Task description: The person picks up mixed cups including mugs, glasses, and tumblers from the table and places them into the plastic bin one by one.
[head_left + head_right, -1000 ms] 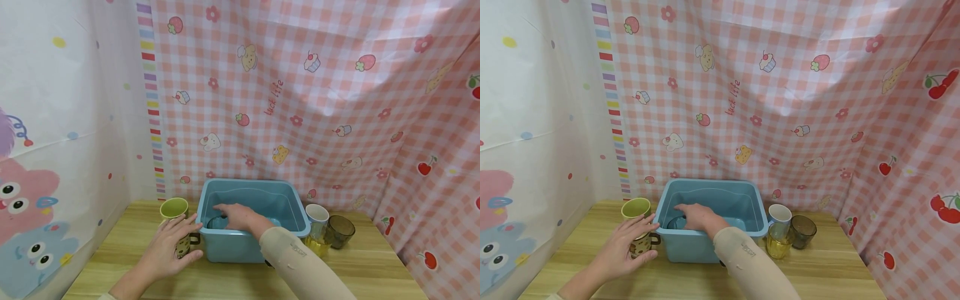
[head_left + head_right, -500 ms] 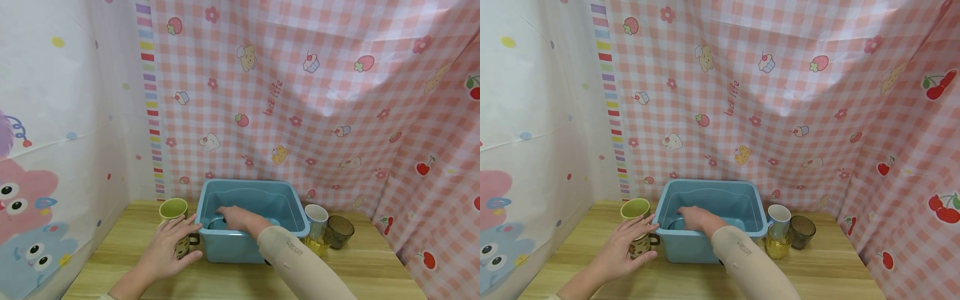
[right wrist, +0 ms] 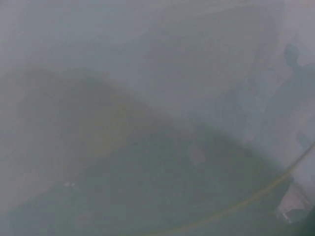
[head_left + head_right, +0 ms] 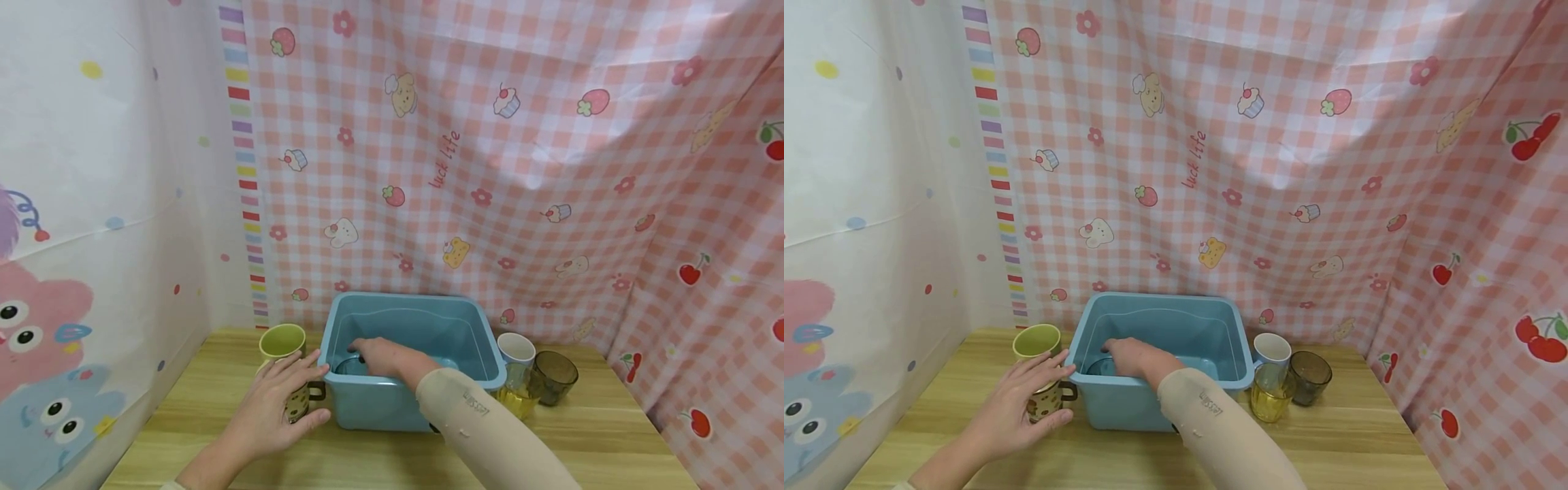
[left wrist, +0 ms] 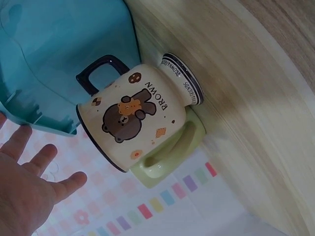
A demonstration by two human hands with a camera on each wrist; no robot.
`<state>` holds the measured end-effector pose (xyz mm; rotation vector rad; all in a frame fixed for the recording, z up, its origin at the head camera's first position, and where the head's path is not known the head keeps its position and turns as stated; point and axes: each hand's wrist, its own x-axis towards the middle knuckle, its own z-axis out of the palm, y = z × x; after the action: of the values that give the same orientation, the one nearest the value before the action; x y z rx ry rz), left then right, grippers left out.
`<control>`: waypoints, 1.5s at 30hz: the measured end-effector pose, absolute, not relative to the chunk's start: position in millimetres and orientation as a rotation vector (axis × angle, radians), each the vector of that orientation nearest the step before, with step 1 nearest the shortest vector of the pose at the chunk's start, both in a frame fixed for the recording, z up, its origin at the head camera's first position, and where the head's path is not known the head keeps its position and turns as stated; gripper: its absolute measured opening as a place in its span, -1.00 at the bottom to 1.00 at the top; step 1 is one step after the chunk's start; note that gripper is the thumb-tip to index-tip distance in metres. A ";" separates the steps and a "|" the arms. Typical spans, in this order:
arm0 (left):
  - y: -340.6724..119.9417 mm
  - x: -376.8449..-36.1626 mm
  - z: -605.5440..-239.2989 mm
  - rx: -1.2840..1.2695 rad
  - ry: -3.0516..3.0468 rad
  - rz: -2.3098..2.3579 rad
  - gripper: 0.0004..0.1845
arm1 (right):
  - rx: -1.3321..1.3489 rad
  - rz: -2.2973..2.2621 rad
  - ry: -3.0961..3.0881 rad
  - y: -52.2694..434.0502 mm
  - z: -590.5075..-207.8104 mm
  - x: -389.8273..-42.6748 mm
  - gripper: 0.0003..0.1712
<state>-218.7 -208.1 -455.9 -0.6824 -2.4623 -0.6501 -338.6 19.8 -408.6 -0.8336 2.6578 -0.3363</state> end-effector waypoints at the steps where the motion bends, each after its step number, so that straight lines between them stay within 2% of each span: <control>1: -208.1 -218.3 -455.6 -0.682 -2.462 -0.651 -0.32 | -0.834 -0.341 2.655 20.0 -408.8 -338.7 -0.33; 36: -208.4 -219.2 -456.7 -0.679 -2.475 -0.630 -0.30 | -0.815 -0.446 2.660 31.2 -399.7 -337.2 -0.20; 45: -208.0 -219.9 -457.2 -0.679 -2.469 -0.627 -0.31 | -0.842 -0.517 2.666 41.8 -388.5 -336.6 -0.08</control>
<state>-219.9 -208.0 -457.2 -0.6795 -2.4691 -0.6274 -336.6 41.8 -388.5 -0.8418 2.6659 -0.5166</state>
